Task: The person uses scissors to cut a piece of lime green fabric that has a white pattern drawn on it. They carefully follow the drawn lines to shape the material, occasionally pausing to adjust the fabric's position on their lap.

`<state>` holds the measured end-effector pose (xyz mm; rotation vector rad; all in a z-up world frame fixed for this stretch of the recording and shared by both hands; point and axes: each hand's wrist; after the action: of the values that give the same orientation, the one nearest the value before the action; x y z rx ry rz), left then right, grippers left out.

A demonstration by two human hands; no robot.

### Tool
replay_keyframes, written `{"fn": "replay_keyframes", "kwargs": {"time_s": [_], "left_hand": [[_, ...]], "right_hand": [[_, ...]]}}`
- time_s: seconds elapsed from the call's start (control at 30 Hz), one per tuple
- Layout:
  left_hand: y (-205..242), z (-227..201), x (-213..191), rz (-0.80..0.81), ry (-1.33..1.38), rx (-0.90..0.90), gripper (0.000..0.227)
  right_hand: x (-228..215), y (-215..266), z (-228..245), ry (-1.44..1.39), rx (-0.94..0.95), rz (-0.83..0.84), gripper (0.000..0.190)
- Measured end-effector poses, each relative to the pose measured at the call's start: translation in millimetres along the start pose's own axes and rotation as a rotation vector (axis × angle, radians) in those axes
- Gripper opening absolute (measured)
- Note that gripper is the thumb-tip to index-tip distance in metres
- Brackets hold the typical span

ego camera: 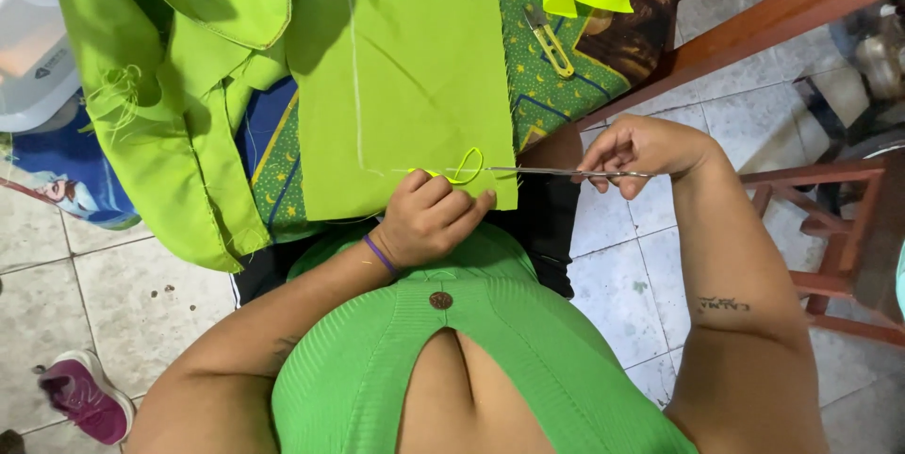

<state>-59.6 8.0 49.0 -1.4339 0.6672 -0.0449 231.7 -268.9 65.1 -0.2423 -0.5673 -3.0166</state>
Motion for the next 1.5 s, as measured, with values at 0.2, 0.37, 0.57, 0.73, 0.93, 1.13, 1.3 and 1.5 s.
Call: {"fn": "replay_keyframes", "kwargs": {"time_s": [0.2,0.37,0.57,0.73,0.93,1.13,1.3,1.5], "left_hand": [[-3.7,0.7,-3.3,-0.027,-0.004,0.015,0.012],[-1.5,1.2,-2.7,-0.042,-0.008,0.007,0.009],[0.0,1.7,-2.7,-0.035,-0.006,0.006,0.012],[1.9,1.9,-1.4,-0.035,-0.008,0.004,0.012],[6.4,1.5,1.9,-0.038,-0.008,0.004,0.012],[10.1,1.1,3.6,-0.054,0.009,0.006,0.012],[7.6,-0.4,3.1,-0.091,0.007,-0.002,0.012],[4.9,-3.8,2.3,-0.122,-0.014,-0.023,0.009]], "right_hand": [[1.4,-19.4,12.6,0.036,0.042,-0.013,0.068],[-9.6,-16.2,1.2,0.051,0.071,-0.031,0.069],[-12.7,-9.2,-10.1,0.054,0.063,-0.072,0.063],[-17.7,-3.7,-19.9,0.070,0.063,-0.100,0.060],[-15.9,-1.8,-23.2,0.058,0.045,-0.121,0.058],[-10.5,-7.2,-24.5,0.042,0.036,-0.117,0.062],[6.3,-23.8,-14.3,-0.018,-0.017,-0.081,0.075],[14.8,-43.3,-7.9,-0.028,-0.048,-0.056,0.078]]}}
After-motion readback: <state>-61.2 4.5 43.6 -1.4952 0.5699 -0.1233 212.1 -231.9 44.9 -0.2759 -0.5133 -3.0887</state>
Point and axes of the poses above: each hand's wrist, its own y-axis away from the middle knuckle, its own x-axis out of the palm, z = x × y, and after that the axes turned 1 degree about x, right-handed
